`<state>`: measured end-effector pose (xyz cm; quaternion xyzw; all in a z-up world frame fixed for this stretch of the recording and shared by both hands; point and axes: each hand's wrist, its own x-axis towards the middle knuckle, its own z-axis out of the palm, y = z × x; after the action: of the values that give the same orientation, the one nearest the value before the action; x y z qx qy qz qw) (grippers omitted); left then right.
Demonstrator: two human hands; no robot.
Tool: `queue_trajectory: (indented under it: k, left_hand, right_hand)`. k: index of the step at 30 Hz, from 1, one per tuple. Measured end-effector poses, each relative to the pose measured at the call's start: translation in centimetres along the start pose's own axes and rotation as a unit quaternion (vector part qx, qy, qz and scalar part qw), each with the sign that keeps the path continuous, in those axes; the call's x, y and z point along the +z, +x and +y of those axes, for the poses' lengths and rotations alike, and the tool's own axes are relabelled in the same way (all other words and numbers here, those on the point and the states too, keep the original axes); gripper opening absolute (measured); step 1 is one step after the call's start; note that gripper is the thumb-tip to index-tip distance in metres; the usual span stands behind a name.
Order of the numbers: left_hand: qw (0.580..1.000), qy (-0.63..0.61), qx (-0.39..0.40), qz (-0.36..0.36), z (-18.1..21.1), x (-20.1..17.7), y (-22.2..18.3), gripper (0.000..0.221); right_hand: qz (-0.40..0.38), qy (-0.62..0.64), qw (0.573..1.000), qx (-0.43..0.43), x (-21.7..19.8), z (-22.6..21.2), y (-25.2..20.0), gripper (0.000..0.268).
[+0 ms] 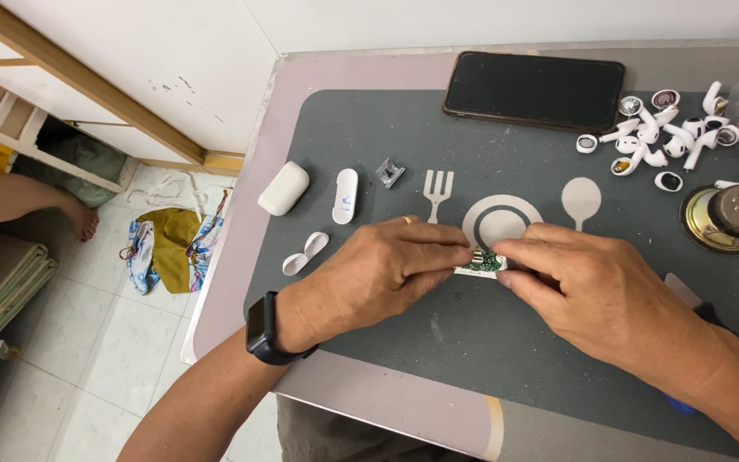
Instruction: Disassembling an earbud charging case to inspect or repair internal components using a screwdriver and manual prying.
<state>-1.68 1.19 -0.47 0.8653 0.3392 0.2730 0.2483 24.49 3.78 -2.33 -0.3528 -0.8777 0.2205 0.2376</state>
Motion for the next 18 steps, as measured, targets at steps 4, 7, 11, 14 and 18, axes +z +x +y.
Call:
queue_trajectory:
  k: [4, 7, 11, 14, 18]
  left_hand:
    - [1.000, 0.027, 0.014, -0.002, -0.5, 0.4, -0.8, 0.032]
    - [0.999, 0.035, 0.011, 0.005, 0.0, 0.3, -0.6, 0.032]
    - [0.999, -0.016, -0.014, 0.031, 0.4, 0.9, -0.3, 0.033]
    - [0.996, 0.003, -0.068, 0.058, 0.9, 1.2, 0.2, 0.046]
    - [0.998, -0.014, -0.064, 0.017, 1.8, 0.2, 1.0, 0.034]
  right_hand:
    - [0.009, 0.014, 1.000, 0.015, -0.1, -0.4, 0.0, 0.031]
    - [0.011, 0.003, 1.000, 0.027, -0.2, -0.8, 0.1, 0.037]
    - [0.003, -0.006, 0.999, 0.050, -0.1, -0.6, 0.0, 0.031]
    - [0.002, -0.005, 0.999, 0.036, 0.0, -0.5, -0.1, 0.017]
    - [0.004, -0.005, 0.999, 0.037, -0.5, -1.0, 0.0, 0.012]
